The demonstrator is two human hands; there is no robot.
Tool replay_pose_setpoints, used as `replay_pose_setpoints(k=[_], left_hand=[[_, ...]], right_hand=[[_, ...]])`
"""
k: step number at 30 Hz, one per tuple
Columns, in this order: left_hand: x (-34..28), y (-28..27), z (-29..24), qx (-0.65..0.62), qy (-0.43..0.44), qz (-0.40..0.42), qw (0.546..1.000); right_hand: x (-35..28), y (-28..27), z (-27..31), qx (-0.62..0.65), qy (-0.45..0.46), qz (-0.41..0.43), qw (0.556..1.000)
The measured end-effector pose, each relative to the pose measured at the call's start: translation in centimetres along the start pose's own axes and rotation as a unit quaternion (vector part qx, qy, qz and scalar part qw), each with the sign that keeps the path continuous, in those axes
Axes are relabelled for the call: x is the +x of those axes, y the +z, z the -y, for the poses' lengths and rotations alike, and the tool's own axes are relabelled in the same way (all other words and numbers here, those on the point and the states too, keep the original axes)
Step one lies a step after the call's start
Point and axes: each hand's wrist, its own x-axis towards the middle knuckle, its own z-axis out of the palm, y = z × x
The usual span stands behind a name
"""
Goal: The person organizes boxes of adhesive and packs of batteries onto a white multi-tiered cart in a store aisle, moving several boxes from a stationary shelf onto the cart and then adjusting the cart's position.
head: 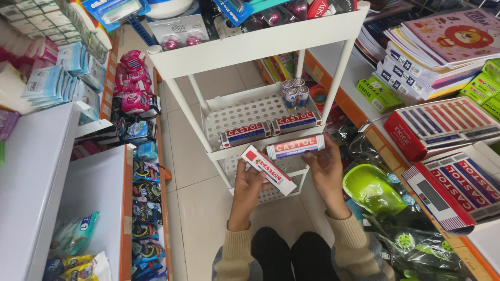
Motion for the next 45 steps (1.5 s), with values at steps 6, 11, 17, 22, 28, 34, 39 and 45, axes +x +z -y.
replay_pose_setpoints(k=[6,11,17,22,28,34,39,45], left_hand=[[3.5,2.7,-2.8,0.122,0.009,0.03,0.992],[6.7,4.8,-3.2,0.157,0.025,0.029,0.987],[8.0,5.9,-4.0,0.236,0.009,0.001,0.972],[8.6,6.1,-4.0,0.326,-0.001,-0.014,0.945],[9.2,6.0,-3.6,0.35,0.019,-0.013,0.936],[9.3,6.9,-4.1,0.365,0.029,-0.008,0.931],[9.4,7.3,-4.4,0.409,0.031,-0.031,0.912],[9.5,7.5,-4.6,0.407,0.029,-0.044,0.912]], right_hand=[[4.4,-0.8,1.6,-0.14,-0.125,-0.01,0.982],[6.8,0.0,3.4,-0.168,-0.144,-0.02,0.975],[7.6,0.0,2.9,-0.203,-0.114,-0.034,0.972],[7.9,-0.1,2.2,-0.244,-0.093,-0.048,0.964],[7.8,0.4,2.6,-0.282,-0.113,-0.052,0.951],[7.9,0.3,2.7,-0.323,-0.132,-0.062,0.935],[8.2,0.4,2.4,-0.333,-0.149,-0.057,0.929],[7.0,0.6,3.7,-0.44,-0.211,-0.029,0.872]])
